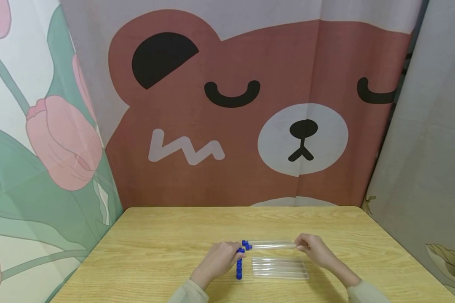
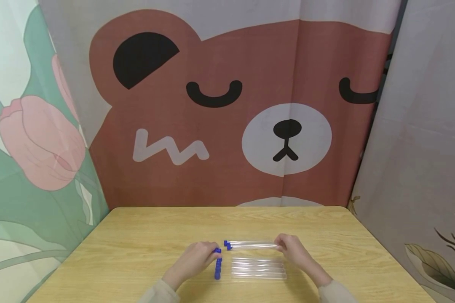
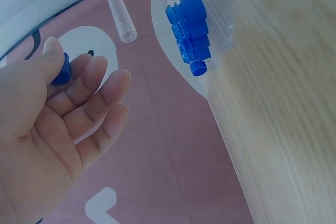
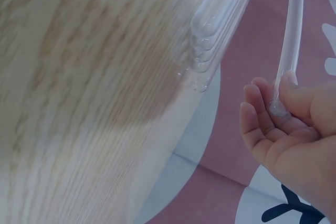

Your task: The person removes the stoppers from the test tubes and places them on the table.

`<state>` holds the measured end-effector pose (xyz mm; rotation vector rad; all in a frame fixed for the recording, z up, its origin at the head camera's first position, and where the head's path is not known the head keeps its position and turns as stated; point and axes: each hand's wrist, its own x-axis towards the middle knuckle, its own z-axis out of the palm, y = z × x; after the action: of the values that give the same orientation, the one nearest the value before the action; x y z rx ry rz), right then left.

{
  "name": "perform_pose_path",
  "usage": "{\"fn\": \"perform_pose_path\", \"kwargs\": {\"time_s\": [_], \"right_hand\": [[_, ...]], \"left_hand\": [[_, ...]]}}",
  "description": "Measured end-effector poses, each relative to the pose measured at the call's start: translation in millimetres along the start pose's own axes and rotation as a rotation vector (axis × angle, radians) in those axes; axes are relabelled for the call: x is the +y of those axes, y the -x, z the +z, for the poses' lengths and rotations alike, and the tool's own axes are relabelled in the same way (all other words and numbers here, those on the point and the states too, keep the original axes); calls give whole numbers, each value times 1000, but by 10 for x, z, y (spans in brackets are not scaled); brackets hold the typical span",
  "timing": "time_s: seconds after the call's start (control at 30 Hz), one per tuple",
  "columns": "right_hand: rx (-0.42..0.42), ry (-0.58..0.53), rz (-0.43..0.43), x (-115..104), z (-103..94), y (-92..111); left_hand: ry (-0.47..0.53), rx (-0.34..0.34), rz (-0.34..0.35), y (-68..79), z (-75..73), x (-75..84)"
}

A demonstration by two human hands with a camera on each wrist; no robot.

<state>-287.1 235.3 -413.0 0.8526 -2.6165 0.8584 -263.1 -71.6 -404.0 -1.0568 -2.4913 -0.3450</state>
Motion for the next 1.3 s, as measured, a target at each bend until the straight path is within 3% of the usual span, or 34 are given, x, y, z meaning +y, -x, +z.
{"fn": "perform_pose_path", "kwargs": {"time_s": [0.77, 1.3], "right_hand": [[51, 91, 28, 119, 148, -33], [31, 86, 23, 180, 224, -44]], "left_hand": [[51, -56, -41, -3, -1, 9], [3, -13, -8, 12, 17, 7]]}}
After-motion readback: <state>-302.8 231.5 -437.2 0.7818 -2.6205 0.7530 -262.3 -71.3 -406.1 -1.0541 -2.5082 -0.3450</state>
